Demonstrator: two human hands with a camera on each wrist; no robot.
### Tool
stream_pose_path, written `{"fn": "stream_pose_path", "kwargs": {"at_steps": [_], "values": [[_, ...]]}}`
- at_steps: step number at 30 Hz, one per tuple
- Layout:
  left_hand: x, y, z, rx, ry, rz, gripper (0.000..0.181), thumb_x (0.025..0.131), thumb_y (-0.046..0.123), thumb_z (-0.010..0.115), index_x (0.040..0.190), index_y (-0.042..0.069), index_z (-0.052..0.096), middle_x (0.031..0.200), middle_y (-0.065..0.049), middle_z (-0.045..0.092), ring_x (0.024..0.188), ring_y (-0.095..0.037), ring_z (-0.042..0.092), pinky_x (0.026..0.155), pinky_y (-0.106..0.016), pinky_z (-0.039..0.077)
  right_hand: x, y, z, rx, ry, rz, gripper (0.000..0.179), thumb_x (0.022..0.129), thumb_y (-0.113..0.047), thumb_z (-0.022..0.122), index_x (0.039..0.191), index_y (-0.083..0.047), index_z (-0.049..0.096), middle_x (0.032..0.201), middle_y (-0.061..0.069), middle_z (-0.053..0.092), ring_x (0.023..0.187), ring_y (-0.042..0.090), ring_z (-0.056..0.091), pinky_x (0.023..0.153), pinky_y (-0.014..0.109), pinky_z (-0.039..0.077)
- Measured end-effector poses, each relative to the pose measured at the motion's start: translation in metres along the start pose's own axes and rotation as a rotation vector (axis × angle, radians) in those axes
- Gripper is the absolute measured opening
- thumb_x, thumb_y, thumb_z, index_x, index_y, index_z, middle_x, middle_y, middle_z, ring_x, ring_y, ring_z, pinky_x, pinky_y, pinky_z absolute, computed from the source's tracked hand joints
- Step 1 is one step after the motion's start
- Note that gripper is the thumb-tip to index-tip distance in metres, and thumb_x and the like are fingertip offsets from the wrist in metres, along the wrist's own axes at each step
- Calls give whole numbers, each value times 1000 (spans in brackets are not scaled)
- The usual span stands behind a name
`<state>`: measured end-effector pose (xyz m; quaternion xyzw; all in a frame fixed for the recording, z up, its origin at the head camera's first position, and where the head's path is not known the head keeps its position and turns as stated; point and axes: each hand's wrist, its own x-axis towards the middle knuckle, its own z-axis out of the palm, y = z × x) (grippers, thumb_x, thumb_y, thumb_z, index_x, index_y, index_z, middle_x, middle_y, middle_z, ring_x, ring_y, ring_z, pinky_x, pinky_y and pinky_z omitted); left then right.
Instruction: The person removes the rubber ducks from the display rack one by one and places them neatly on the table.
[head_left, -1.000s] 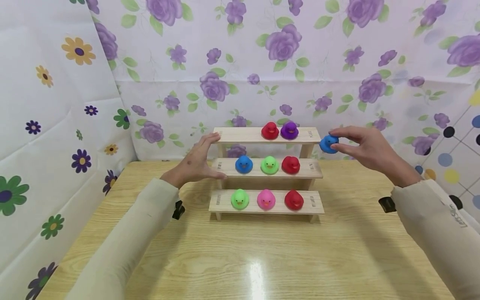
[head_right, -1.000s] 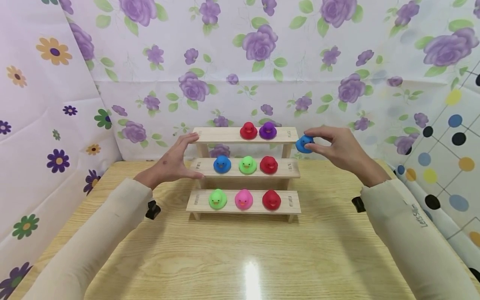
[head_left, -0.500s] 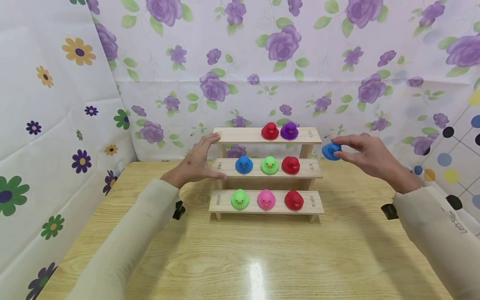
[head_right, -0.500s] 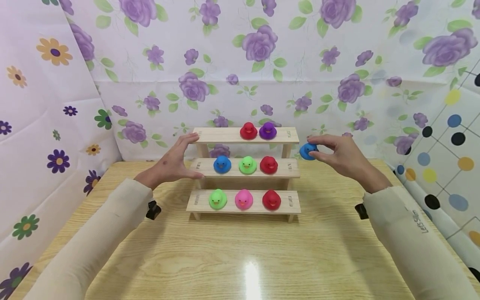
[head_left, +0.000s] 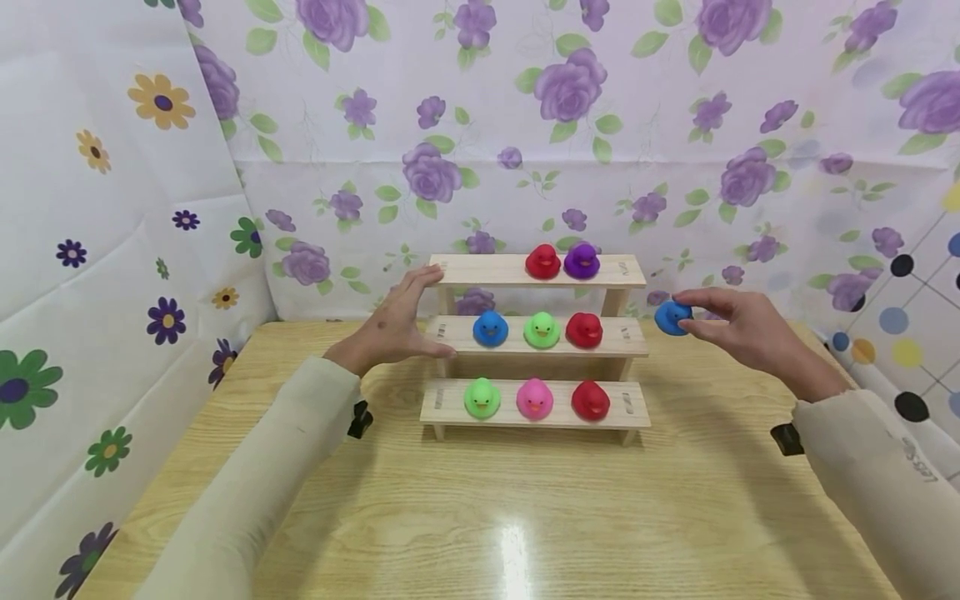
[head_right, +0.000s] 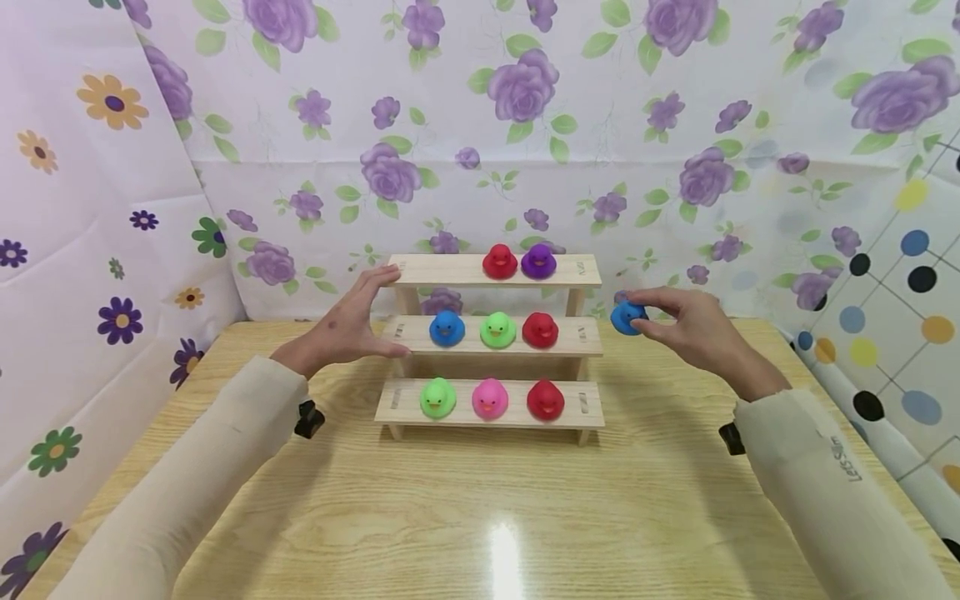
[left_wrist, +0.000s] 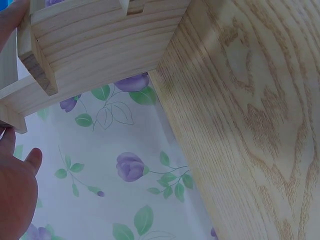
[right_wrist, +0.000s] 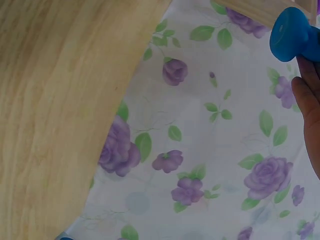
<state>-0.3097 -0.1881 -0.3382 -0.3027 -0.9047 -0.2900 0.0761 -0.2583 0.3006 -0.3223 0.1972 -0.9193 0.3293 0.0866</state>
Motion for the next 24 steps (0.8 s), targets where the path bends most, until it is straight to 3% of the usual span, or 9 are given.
{"fn": "stream_pose_path", "kwargs": {"at_steps": [19,24], "values": [[0,-2,2,-28,7,-2,116,67,37,94,156,7,25,163,-8,18,149,-29,19,115,-56,26,-16,38,34,-3,-54,3,36,93,-5,70,127,7,63,127,28,60,121,49,54,96,55,43],[0,-2,2,-36,3,-9,116,68,35,94,156,7,25,163,-7,17,149,-30,19,114,-56,26,-19,45,43,-2,-83,20,36,93,-7,71,126,6,64,126,28,61,120,49,55,96,57,44]]}}
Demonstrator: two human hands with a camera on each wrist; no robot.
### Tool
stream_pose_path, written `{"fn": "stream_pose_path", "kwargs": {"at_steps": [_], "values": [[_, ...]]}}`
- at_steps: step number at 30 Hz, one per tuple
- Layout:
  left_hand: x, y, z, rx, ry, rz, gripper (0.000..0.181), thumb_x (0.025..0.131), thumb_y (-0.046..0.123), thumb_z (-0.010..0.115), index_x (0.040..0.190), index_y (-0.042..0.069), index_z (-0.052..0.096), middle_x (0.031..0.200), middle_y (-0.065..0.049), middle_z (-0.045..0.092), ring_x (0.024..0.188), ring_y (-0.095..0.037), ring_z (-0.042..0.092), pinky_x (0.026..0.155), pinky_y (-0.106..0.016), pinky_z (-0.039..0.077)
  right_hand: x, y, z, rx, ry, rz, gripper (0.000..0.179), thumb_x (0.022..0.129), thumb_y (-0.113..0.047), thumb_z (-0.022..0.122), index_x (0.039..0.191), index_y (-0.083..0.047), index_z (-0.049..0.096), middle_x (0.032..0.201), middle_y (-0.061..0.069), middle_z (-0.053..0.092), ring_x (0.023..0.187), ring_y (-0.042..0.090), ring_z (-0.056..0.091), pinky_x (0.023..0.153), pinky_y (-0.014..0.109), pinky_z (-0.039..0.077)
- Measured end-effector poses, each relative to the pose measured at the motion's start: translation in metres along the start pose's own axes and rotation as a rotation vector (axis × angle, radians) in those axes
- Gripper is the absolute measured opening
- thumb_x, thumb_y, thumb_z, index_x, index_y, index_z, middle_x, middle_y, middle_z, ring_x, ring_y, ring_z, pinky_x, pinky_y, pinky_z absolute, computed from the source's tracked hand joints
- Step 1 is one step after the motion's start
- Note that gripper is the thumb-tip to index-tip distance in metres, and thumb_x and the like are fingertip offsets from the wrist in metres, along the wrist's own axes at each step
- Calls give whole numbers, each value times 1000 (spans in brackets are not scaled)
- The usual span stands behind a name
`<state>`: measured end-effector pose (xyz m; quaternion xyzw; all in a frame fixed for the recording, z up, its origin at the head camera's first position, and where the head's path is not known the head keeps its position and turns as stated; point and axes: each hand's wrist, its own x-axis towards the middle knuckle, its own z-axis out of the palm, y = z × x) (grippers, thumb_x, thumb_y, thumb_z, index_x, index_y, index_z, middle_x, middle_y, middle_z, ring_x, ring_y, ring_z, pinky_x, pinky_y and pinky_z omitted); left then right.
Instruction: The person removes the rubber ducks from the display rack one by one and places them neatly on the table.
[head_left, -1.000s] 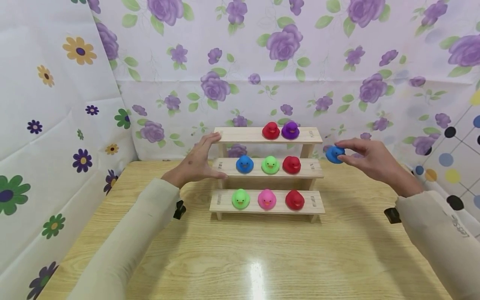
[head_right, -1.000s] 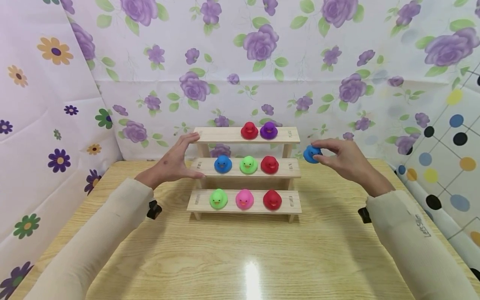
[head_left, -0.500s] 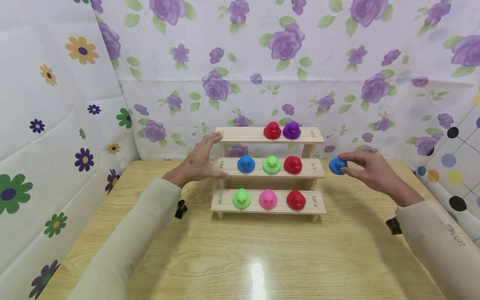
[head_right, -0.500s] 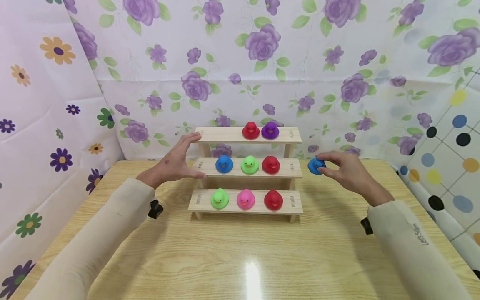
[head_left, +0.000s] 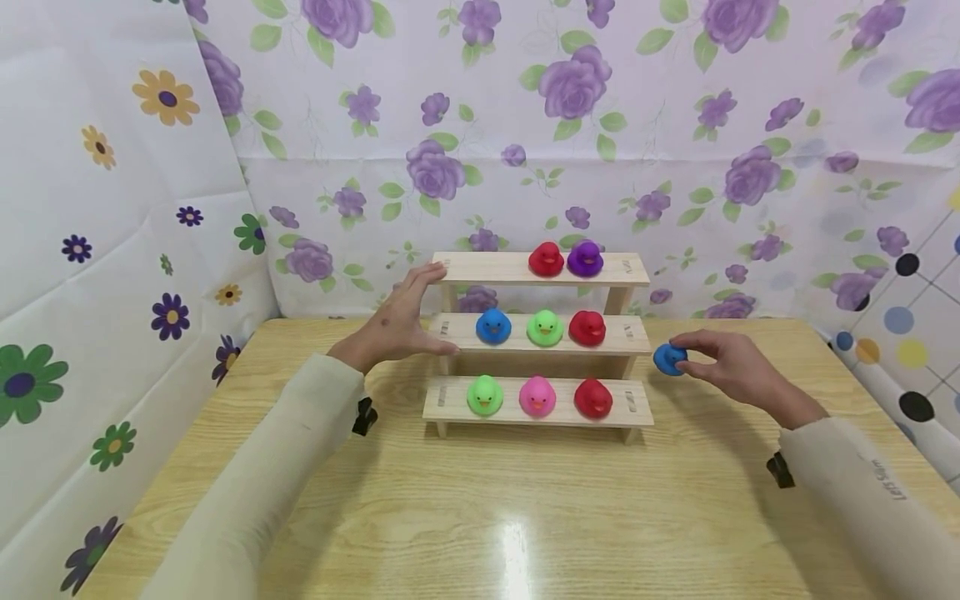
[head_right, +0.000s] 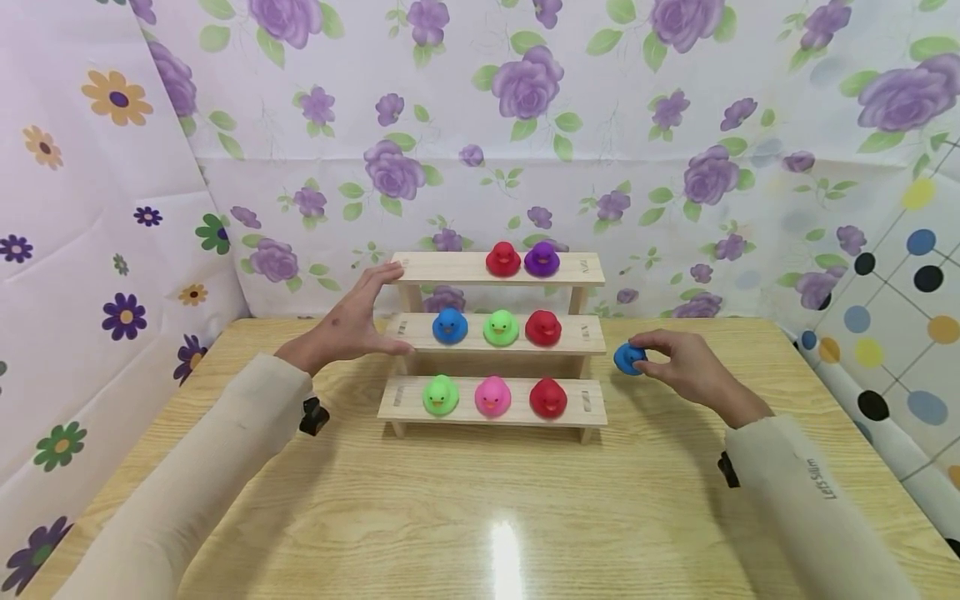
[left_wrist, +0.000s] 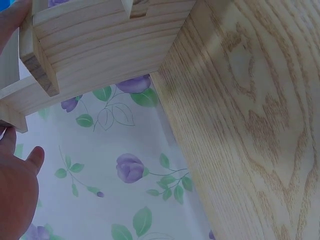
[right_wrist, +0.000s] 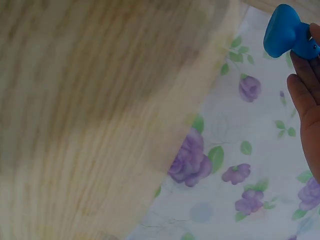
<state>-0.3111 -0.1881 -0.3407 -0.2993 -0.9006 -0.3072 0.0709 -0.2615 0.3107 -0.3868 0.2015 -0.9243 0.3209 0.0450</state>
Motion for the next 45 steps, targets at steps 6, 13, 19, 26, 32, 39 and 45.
{"fn": "stream_pose_path", "kwargs": {"at_steps": [6,13,19,26,32,39,45], "values": [[-1,1,-1,-5,-2,-7,115,68,35,94,156,7,25,163,-7,17,149,-30,19,114,-57,27,1,8,10,-17,-21,-10,36,92,-6,72,124,8,64,122,29,63,116,49,58,95,58,46],[0,1,-2,16,3,10,117,68,36,94,157,7,24,163,-9,18,149,-32,20,114,-57,28,0,14,18,-11,-62,16,36,91,-1,71,125,9,63,123,30,62,117,49,58,97,56,45],[-1,1,-1,5,-3,0,116,68,36,94,156,7,25,163,-8,18,148,-32,21,114,-56,28,-3,15,23,-23,-81,36,36,90,2,70,123,11,63,122,30,63,116,50,58,97,57,45],[1,3,-2,2,-5,-1,117,67,35,94,157,7,24,163,-8,17,148,-33,21,113,-58,28,-2,15,17,-61,-83,32,43,93,-10,72,129,9,60,126,30,61,119,49,56,98,59,45],[0,2,-2,13,0,-3,117,68,35,94,157,8,24,163,-8,17,148,-33,21,113,-57,29,4,4,1,-38,-65,54,49,97,-21,68,135,9,56,130,30,59,123,48,54,97,59,45],[0,0,-1,11,3,-8,117,67,35,94,157,8,24,163,-8,18,148,-32,21,113,-57,28,12,-13,-18,-24,-46,66,53,100,-27,63,138,8,52,134,29,56,124,46,53,95,57,46],[-1,-1,1,19,8,2,117,67,37,94,157,8,25,163,-7,18,148,-31,21,113,-56,29,18,-28,-32,-15,-38,71,57,102,-33,59,142,5,49,140,28,52,128,48,49,98,60,43]]}}
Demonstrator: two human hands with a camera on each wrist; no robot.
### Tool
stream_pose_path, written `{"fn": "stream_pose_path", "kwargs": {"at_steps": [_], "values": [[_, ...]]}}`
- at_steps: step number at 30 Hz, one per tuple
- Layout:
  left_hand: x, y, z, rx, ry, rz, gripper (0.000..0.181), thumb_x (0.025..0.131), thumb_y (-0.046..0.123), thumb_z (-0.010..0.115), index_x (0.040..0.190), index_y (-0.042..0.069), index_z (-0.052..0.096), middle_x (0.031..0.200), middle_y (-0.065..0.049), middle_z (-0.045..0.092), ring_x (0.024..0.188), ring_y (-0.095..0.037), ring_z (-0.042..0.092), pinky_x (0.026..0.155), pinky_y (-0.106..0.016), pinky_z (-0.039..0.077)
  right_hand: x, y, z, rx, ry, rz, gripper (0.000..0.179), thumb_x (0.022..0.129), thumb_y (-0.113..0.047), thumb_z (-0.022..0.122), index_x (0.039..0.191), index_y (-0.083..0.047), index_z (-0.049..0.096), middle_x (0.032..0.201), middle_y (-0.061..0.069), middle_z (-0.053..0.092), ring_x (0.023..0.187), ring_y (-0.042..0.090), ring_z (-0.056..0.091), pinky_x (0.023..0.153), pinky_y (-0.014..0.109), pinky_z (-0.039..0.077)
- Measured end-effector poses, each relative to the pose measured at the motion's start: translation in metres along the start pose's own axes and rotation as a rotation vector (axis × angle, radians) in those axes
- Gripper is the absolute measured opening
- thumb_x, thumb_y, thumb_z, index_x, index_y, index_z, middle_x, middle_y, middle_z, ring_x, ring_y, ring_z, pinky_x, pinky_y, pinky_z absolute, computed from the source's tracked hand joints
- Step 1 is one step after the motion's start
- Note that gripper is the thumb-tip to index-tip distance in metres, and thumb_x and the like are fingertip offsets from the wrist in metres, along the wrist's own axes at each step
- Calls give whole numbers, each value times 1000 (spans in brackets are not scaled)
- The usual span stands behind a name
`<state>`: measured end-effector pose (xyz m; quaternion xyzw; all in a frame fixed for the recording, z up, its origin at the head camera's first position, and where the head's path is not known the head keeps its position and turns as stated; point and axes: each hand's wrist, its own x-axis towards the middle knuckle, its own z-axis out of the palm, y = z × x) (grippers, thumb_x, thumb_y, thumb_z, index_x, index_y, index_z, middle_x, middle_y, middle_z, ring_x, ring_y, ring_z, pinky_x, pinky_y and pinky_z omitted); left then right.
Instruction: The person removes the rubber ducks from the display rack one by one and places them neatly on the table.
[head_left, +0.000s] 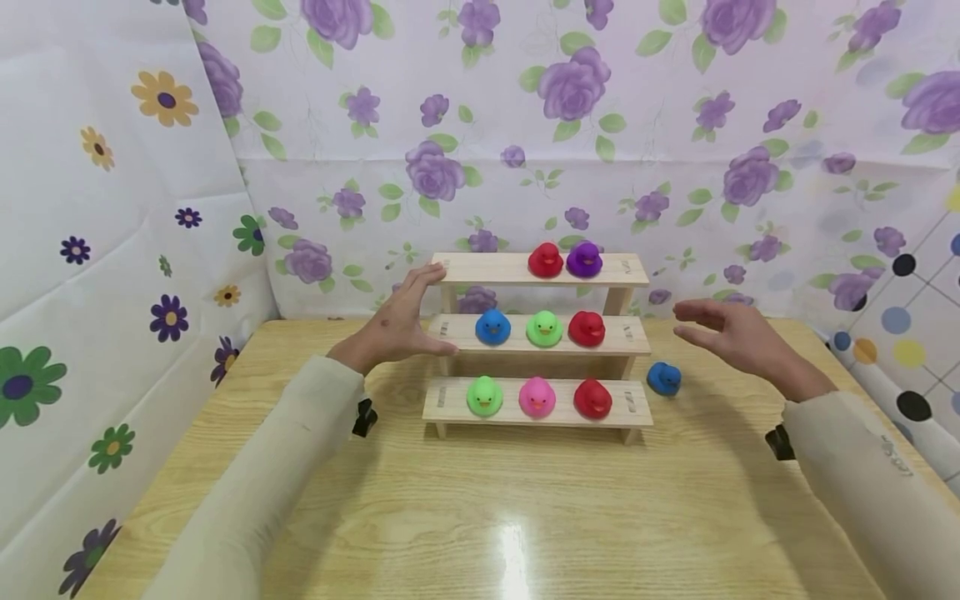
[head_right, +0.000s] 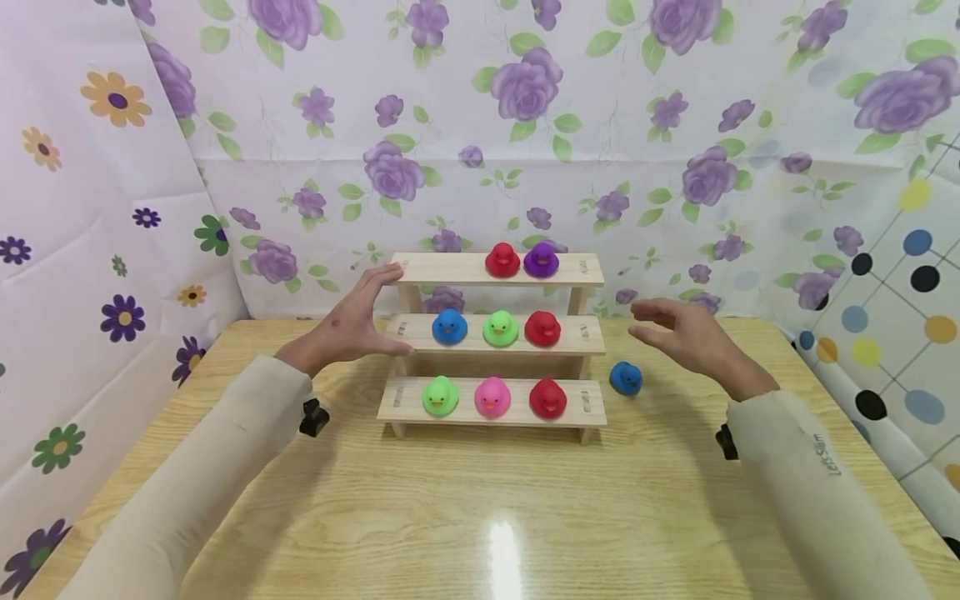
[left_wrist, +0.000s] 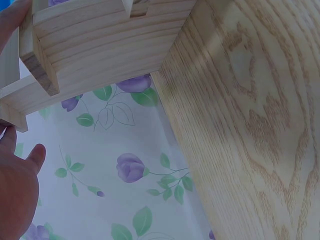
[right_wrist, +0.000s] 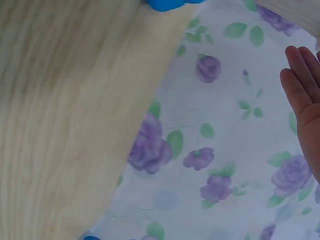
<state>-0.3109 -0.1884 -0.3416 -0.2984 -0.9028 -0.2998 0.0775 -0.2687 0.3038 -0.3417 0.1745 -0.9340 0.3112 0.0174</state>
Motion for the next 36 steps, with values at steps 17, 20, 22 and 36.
{"fn": "stream_pose_path", "kwargs": {"at_steps": [17,20,22,36], "values": [[-1,1,1,-14,5,5,117,66,33,95,156,7,25,162,-9,19,148,-32,22,113,-58,28,21,-36,-23,18,61,-29,55,100,-31,63,144,-1,51,146,22,49,134,44,45,101,61,40],[0,0,0,-13,6,11,117,66,32,95,156,7,25,162,-9,19,148,-32,22,114,-58,27,25,-42,-25,11,67,-19,57,98,-34,65,144,-3,52,146,21,50,135,43,43,103,62,38],[0,1,0,-15,0,11,117,67,32,95,157,7,24,163,-9,18,148,-33,21,113,-58,27,27,-46,-27,4,71,-24,58,98,-35,66,144,-3,52,145,21,50,136,43,43,105,62,37],[0,0,0,-24,-10,1,117,68,34,94,157,8,23,163,-8,17,148,-33,20,113,-59,28,44,-74,-26,-3,68,-62,60,97,-37,67,144,-3,52,146,19,50,136,41,44,108,59,35]]}}
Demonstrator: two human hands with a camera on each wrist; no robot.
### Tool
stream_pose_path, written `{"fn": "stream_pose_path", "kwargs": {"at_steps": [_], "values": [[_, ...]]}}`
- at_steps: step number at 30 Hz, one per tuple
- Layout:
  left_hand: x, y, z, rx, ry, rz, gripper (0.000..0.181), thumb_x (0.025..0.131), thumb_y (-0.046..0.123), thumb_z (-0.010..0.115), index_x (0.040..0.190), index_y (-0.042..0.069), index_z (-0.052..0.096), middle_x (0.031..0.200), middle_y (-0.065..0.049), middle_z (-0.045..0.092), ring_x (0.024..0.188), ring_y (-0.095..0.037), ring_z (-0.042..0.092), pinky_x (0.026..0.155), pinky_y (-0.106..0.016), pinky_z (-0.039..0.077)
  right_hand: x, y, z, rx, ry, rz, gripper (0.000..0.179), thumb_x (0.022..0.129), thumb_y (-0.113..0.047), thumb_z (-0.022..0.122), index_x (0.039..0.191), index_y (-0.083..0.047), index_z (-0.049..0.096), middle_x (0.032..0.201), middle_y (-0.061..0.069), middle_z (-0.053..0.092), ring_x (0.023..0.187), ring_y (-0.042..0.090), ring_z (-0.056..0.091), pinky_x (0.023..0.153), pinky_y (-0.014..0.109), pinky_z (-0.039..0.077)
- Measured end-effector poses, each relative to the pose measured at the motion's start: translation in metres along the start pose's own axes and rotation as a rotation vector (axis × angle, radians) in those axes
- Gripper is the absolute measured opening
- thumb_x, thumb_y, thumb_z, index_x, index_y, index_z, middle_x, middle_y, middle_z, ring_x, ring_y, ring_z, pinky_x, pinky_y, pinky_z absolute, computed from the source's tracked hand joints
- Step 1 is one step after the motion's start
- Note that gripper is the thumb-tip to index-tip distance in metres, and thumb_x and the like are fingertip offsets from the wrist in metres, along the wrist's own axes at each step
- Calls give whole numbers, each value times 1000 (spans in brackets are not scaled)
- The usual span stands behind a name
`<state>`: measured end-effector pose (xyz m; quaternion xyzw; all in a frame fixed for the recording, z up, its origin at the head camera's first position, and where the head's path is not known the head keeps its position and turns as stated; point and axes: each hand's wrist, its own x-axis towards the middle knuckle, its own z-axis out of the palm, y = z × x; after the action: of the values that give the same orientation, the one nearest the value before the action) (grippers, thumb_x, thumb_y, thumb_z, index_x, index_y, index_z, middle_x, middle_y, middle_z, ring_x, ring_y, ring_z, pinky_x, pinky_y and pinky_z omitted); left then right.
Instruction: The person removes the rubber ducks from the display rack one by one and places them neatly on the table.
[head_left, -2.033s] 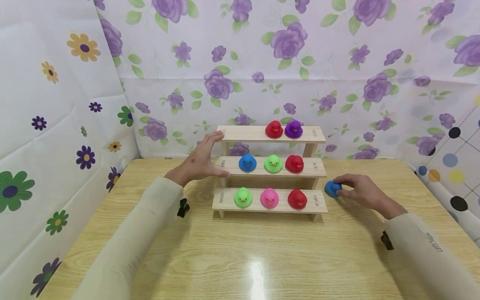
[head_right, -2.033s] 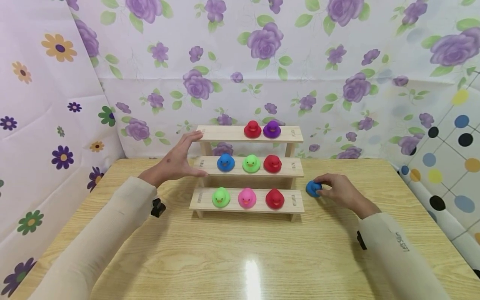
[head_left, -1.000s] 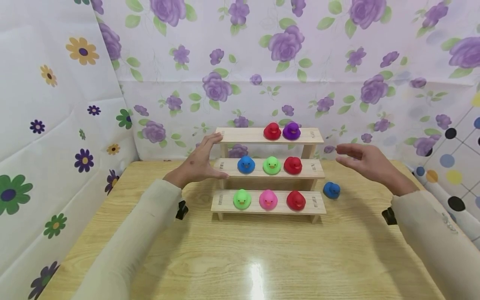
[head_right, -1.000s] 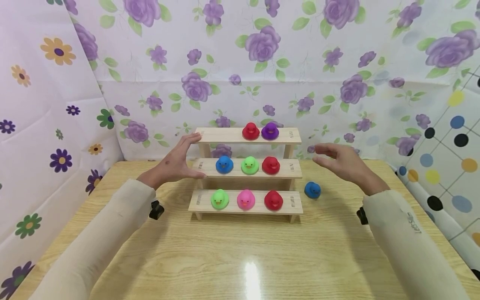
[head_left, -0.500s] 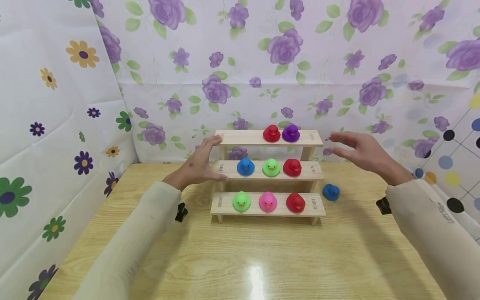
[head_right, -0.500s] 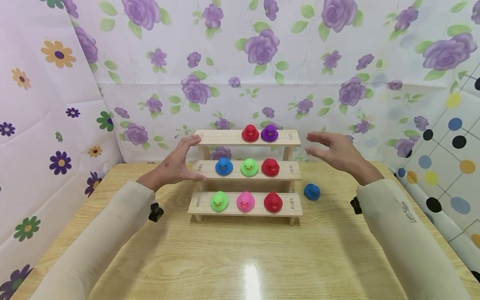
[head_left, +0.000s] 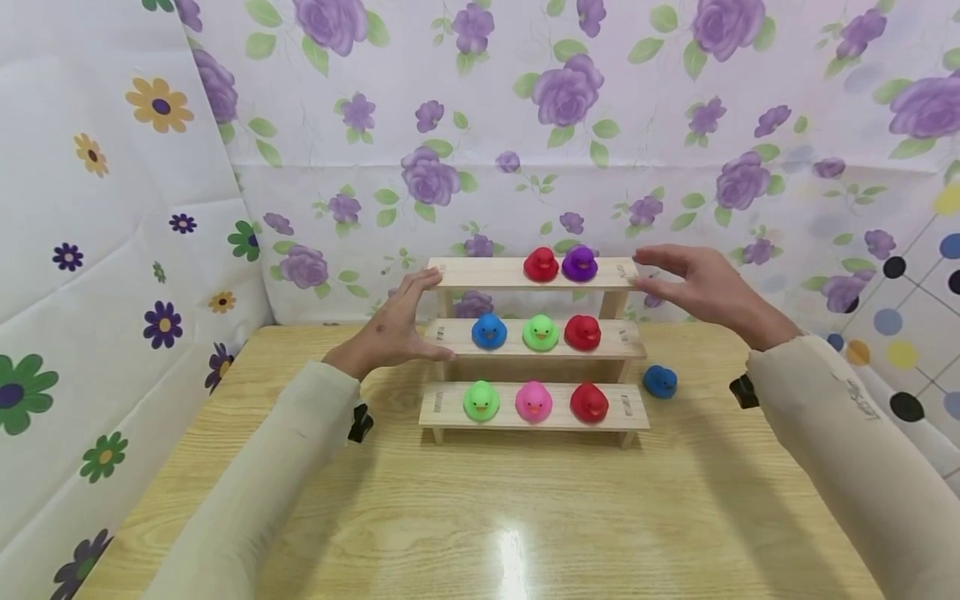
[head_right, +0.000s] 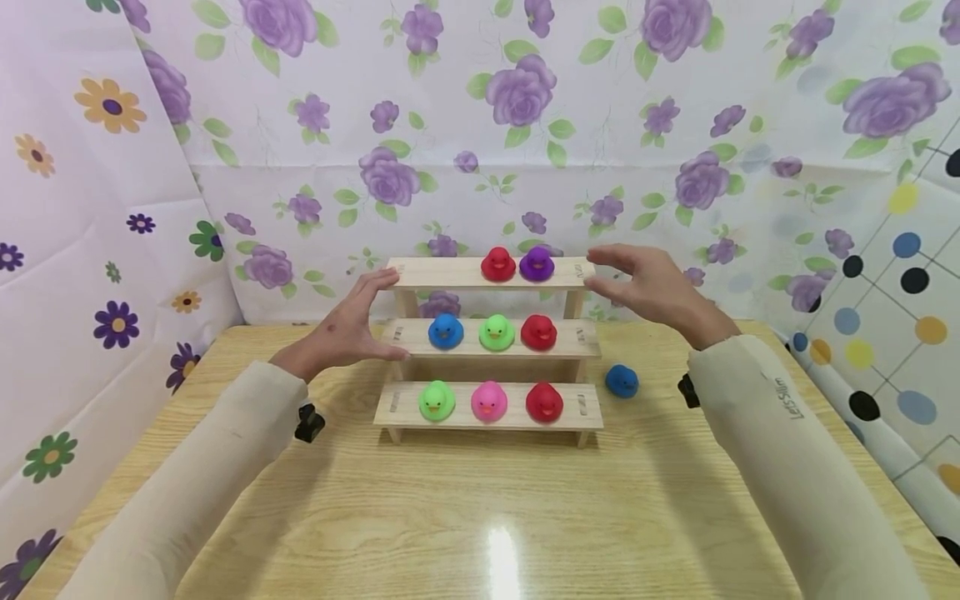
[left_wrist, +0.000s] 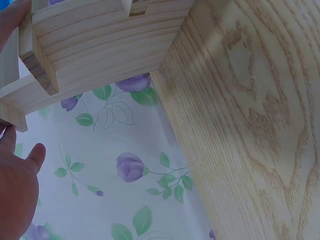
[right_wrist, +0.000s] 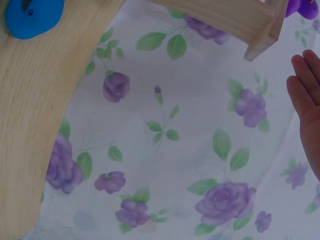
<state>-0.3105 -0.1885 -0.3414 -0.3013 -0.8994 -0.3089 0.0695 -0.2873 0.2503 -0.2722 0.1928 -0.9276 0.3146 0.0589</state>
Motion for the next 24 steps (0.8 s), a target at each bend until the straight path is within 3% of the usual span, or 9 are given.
{"fn": "stream_pose_path", "kwargs": {"at_steps": [15,24], "values": [[0,0,-1,-2,-4,-2,118,67,37,94,157,8,23,163,-9,17,149,-32,19,114,-57,28,26,-28,5,-24,9,-65,57,96,-32,68,143,-4,53,147,17,50,139,39,40,110,58,34],[0,1,0,7,-1,-3,119,67,35,94,158,9,23,163,-9,17,149,-32,19,113,-58,27,46,-38,20,-28,14,-103,52,93,-23,72,139,-3,58,142,17,55,136,37,45,109,56,36]]}}
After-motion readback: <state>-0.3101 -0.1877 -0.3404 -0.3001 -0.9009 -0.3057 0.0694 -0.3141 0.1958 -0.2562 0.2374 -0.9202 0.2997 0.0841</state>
